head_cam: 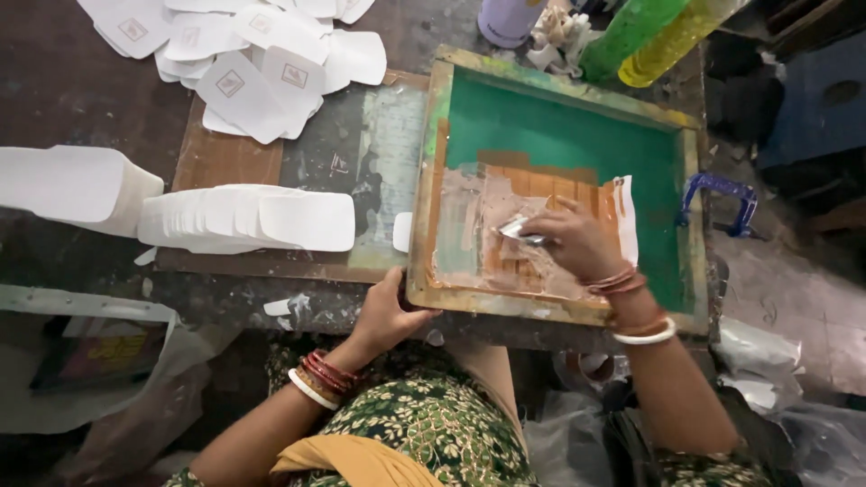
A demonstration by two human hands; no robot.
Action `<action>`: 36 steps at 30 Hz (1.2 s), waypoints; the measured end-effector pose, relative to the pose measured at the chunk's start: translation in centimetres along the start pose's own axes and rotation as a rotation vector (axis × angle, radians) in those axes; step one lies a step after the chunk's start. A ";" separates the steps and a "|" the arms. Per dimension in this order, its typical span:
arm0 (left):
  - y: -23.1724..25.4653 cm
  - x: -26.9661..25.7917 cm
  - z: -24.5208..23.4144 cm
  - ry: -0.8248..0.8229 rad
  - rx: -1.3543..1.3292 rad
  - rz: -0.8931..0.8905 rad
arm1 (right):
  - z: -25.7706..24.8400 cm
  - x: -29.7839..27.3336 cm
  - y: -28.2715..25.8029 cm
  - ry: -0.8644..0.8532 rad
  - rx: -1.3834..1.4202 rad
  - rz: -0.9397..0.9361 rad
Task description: The person performs screen printing on small white plastic items. They place an item on a wooden board, apply ink to a screen using a squeegee, and pull the ink across to print a design. The printed items are then moved to a pile on the table.
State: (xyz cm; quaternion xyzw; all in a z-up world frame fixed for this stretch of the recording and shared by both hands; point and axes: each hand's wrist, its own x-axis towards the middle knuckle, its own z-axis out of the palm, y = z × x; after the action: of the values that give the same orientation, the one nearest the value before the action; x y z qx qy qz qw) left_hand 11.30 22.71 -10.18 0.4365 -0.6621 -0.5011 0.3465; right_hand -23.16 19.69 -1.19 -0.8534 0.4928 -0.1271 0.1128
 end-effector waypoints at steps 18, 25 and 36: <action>-0.7 -0.1 -0.1 -0.020 -0.058 0.013 | 1.8 0.5 1.0 0.085 -0.072 0.123; -0.2 0.1 -0.2 -0.013 -0.063 -0.009 | 0.9 -10.9 2.0 0.022 0.048 0.269; 0.6 0.0 -0.5 -0.041 -0.095 -0.041 | 7.7 -0.5 -7.8 0.356 -0.117 0.859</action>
State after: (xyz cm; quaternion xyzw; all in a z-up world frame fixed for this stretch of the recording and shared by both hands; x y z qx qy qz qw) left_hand 11.63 22.57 -9.45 0.4226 -0.6353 -0.5480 0.3429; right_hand -14.53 24.42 -5.99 -0.5421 0.8194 -0.1853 0.0204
